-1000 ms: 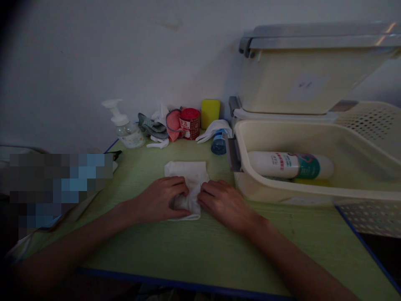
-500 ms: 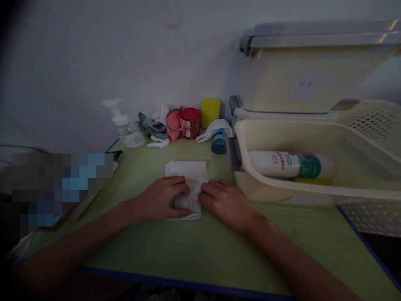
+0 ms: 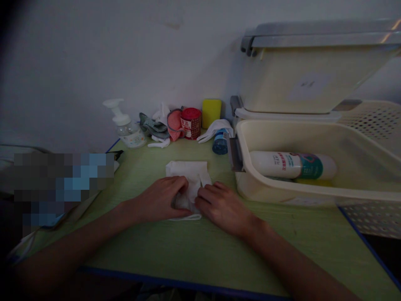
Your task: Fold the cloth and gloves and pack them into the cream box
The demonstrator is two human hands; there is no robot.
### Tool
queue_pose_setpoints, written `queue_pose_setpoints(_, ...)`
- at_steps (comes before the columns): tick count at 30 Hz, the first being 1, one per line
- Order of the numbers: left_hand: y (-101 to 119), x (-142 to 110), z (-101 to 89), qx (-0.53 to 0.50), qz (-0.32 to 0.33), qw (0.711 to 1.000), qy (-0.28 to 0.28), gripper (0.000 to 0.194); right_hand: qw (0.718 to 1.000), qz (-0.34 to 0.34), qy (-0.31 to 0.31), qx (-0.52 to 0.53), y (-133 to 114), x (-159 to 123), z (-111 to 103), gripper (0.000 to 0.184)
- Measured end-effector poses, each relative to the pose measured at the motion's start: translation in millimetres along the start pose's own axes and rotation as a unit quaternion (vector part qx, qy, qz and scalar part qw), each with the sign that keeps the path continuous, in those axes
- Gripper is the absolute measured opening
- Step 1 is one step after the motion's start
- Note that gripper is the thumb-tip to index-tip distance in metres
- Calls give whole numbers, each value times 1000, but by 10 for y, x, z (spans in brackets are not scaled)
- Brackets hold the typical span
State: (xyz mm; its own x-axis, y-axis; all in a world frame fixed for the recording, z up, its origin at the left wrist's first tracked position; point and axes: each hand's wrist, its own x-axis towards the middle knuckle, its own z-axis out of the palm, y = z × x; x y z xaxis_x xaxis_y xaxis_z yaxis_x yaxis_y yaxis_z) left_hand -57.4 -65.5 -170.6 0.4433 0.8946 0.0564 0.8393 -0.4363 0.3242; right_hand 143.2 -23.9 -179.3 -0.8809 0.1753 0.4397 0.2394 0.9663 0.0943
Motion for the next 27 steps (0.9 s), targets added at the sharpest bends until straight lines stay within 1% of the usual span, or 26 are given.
queue_pose_setpoints(2, -1, -3, 2, 1, 8, 1000, 1, 49, 1000, -5, -7, 4, 8, -5, -10, 23)
queue_pose_setpoints(3, -3, -3, 2, 7, 17, 1000, 0, 49, 1000, 4, -1, 12, 12, -10, -18, 22)
queue_pose_setpoints(5, -6, -4, 0, 24, 36, 999, -5, 46, 998, 42, 21, 30, 23, -25, -34, 20)
queue_pose_setpoints(8, -10, -1, -7, 40, 44, 998, -13, 43, 991, 120, 49, 33, 32, -42, -40, 12)
queue_pose_setpoints(11, -14, 3, -11, 38, 44, 998, -15, 46, 983, 175, 40, 30, 30, -42, -19, 6)
queue_pose_setpoints(13, -17, 5, -11, 38, 46, 998, -15, 46, 981, 191, 21, 29, 25, -38, 0, 8)
queue_pose_setpoints(19, -18, 0, -13, 40, 50, 998, -14, 45, 981, 191, -19, -12, 34, -66, 23, 13)
queue_pose_setpoints(27, -13, 8, -18, 37, 49, 998, -22, 43, 985, 154, -50, -64, 44, -70, -3, 18)
